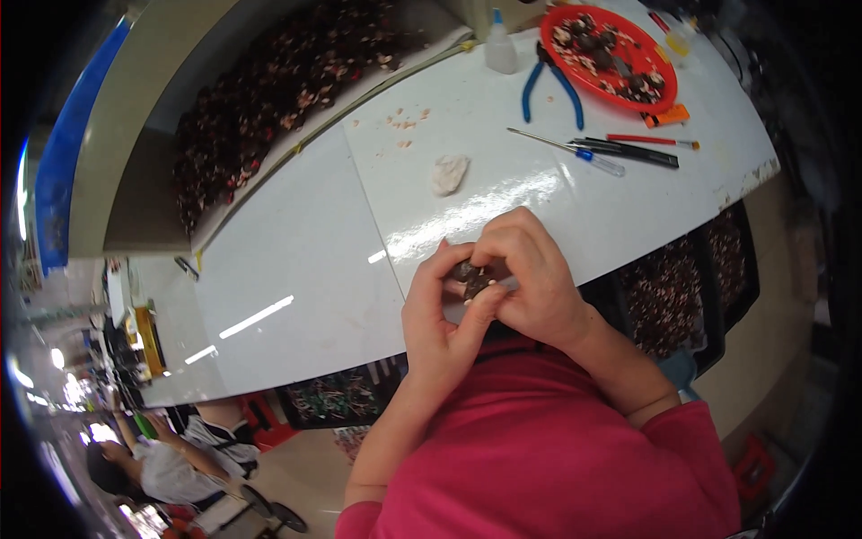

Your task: The person assembles a toy figurine by gluing its parts together with a glue bottle, using a paint brush to spread the glue.

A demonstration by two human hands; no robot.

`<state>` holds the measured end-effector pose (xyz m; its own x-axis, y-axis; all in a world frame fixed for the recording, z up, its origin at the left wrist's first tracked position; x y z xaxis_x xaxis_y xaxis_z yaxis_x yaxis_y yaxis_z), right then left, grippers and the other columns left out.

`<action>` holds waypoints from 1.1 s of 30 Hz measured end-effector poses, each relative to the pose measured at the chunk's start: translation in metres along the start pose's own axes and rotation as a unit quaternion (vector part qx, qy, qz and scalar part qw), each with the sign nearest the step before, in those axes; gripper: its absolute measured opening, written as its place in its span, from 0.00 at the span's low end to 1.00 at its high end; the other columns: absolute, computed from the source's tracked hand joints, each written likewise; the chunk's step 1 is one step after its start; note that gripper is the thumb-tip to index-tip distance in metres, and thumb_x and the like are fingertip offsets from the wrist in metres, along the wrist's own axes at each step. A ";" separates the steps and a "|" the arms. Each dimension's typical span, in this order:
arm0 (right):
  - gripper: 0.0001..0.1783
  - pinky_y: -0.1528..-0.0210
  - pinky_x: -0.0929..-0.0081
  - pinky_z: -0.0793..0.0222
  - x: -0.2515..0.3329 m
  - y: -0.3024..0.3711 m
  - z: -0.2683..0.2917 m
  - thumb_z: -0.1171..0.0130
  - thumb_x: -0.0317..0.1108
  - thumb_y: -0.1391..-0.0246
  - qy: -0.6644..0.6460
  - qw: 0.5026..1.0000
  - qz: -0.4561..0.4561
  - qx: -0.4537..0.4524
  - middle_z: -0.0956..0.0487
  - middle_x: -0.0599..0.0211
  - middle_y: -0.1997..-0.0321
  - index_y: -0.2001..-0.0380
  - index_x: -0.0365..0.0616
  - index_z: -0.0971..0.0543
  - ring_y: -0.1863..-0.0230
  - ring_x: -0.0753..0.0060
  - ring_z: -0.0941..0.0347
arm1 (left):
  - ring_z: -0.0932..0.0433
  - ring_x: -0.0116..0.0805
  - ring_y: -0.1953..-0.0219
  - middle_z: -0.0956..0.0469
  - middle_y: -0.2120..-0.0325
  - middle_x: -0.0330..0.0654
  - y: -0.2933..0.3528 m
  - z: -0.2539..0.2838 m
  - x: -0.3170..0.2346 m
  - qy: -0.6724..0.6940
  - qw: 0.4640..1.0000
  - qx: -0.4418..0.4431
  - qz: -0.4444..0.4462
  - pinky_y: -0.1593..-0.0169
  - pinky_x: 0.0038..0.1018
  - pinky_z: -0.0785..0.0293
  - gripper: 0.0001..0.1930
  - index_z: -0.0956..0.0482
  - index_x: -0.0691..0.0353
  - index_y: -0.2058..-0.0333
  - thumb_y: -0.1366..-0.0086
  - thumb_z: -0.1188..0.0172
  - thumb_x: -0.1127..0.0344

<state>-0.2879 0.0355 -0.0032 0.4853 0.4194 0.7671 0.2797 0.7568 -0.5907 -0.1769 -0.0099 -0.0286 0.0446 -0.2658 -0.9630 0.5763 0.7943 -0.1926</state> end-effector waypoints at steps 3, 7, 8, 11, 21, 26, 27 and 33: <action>0.21 0.67 0.72 0.31 0.001 -0.003 -0.006 0.36 0.19 0.68 0.017 1.000 0.004 0.017 0.31 0.63 0.67 0.68 0.42 0.31 0.66 0.63 0.32 | 0.27 0.25 0.66 0.26 0.62 0.41 0.001 0.007 -0.003 -0.016 1.000 -0.006 0.005 0.54 0.24 0.30 0.20 0.31 0.66 0.53 0.43 0.36 0.70; 0.21 0.67 0.72 0.32 0.005 -0.003 -0.014 0.33 0.22 0.68 0.045 0.999 -0.002 0.022 0.31 0.63 0.67 0.69 0.43 0.32 0.66 0.63 0.32 | 0.27 0.23 0.67 0.25 0.64 0.40 0.002 0.013 -0.006 -0.054 0.998 0.003 -0.014 0.62 0.20 0.29 0.19 0.30 0.66 0.54 0.43 0.37 0.70; 0.21 0.67 0.72 0.32 0.006 -0.002 -0.018 0.33 0.22 0.68 0.050 0.998 0.003 0.036 0.31 0.63 0.67 0.69 0.43 0.32 0.66 0.63 0.32 | 0.27 0.23 0.67 0.25 0.64 0.40 0.003 0.015 -0.006 -0.044 0.999 -0.009 -0.014 0.62 0.20 0.29 0.19 0.30 0.66 0.54 0.43 0.37 0.70; 0.20 0.66 0.73 0.33 0.004 0.001 -0.024 0.32 0.23 0.66 0.059 0.997 -0.016 0.036 0.31 0.65 0.67 0.69 0.44 0.32 0.67 0.65 0.33 | 0.28 0.37 0.70 0.26 0.68 0.43 0.004 0.023 -0.006 -0.023 0.999 -0.038 -0.011 0.62 0.30 0.30 0.20 0.29 0.64 0.58 0.47 0.33 0.64; 0.24 0.65 0.78 0.34 -0.010 0.013 -0.030 0.28 0.26 0.66 0.009 0.991 -0.125 0.046 0.34 0.68 0.66 0.68 0.43 0.33 0.67 0.73 0.34 | 0.26 0.35 0.68 0.25 0.68 0.44 0.009 0.028 -0.009 -0.090 0.993 -0.048 -0.052 0.65 0.26 0.28 0.19 0.28 0.65 0.59 0.46 0.34 0.63; 0.23 0.66 0.81 0.33 -0.014 0.020 -0.030 0.28 0.27 0.63 -0.019 0.985 -0.163 0.046 0.35 0.69 0.66 0.68 0.43 0.34 0.67 0.78 0.35 | 0.27 0.38 0.67 0.25 0.68 0.44 0.012 0.026 -0.007 -0.089 0.992 -0.060 -0.066 0.65 0.29 0.30 0.19 0.28 0.64 0.60 0.46 0.34 0.62; 0.23 0.67 0.82 0.33 -0.015 0.020 -0.031 0.28 0.27 0.62 -0.030 0.984 -0.171 0.043 0.35 0.69 0.65 0.68 0.43 0.34 0.68 0.78 0.34 | 0.27 0.38 0.67 0.25 0.68 0.44 0.011 0.026 -0.006 -0.084 0.993 -0.059 -0.065 0.64 0.29 0.30 0.18 0.28 0.64 0.60 0.46 0.34 0.62; 0.24 0.68 0.82 0.32 -0.009 0.017 -0.034 0.27 0.28 0.62 -0.024 0.988 -0.145 0.043 0.36 0.69 0.65 0.67 0.43 0.34 0.69 0.79 0.34 | 0.27 0.39 0.67 0.25 0.69 0.43 0.014 0.030 -0.013 -0.105 0.990 -0.069 -0.068 0.64 0.30 0.31 0.18 0.28 0.63 0.60 0.47 0.34 0.62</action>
<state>-0.2595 0.0274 -0.0284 0.3548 0.2008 0.9132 0.3285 0.8876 -0.3228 -0.1449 -0.0120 -0.0134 0.1504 -0.4716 -0.8689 0.4720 0.8065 -0.3561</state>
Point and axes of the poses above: each hand's wrist, its own y-axis away from the middle knuckle, its own z-axis out of the back of the hand, x = y × z, the point moved 7 cm from there along -y, towards the middle knuckle
